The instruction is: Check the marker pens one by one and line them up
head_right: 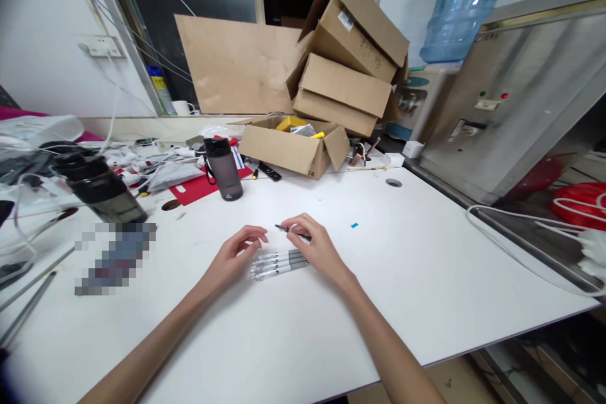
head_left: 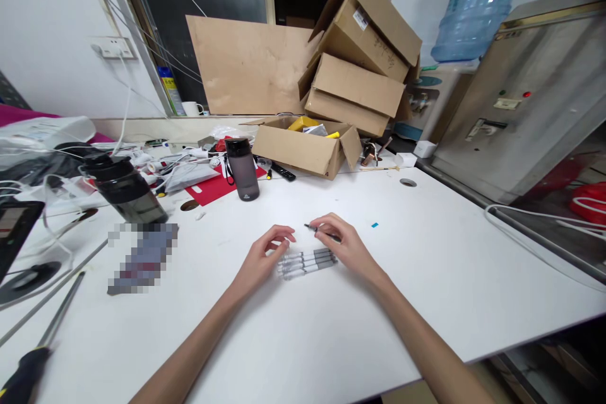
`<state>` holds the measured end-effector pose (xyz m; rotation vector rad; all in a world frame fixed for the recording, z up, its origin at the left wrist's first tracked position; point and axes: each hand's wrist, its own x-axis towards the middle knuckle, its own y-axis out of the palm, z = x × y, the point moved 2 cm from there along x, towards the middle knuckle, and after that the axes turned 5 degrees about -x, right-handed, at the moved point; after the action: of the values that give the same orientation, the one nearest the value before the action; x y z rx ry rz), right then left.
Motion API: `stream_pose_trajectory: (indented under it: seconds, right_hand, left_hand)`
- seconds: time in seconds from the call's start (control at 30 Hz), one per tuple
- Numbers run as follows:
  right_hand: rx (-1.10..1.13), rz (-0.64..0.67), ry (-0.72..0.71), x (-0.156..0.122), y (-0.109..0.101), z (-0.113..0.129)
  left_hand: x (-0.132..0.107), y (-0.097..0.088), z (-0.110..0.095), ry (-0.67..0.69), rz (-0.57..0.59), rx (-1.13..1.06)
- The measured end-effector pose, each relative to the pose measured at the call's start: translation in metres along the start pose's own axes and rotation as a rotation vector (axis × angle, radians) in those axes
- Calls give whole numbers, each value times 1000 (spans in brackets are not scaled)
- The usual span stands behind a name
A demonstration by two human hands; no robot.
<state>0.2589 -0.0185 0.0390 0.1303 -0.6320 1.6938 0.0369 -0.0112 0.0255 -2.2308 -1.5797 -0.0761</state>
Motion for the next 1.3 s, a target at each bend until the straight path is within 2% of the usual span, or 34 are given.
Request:
stream_pose_trajectory:
  seconds: [0.13,0.4,0.47,0.53,0.6,0.67,0.83,1.0,1.3]
  right_hand:
    - [-23,131,26,-4,7,1]
    - [-29,214,78,-7,10,1]
    - [-68,194,116,-7,7,-1]
    - [-90,103,157,-5,0,-3]
    - [-21,-3,170,-1,-9,-4]
    - [47,-54,130,2,-15,-4]
    - [37,-67,126,5,-18,-8]
    - [64,-55,217,4,-15,-17]
    - [-123,124,319,-2,-11,-51]
  left_hand:
    - [-3,8,-4,-2,96,-60]
    - [-2,10,-4,-21,106,5]
    - [-1,7,-2,-30,90,-20]
    - [2,1,1,-44,52,-72]
    - [4,-6,2,-49,-20,-137]
    - [6,-13,1,-60,-90,-164]
    - [6,-17,-4,-109,-117,-163]
    - [5,-18,-1,-93,-81,-42]
    - [2,-17,23,-81,6,238]
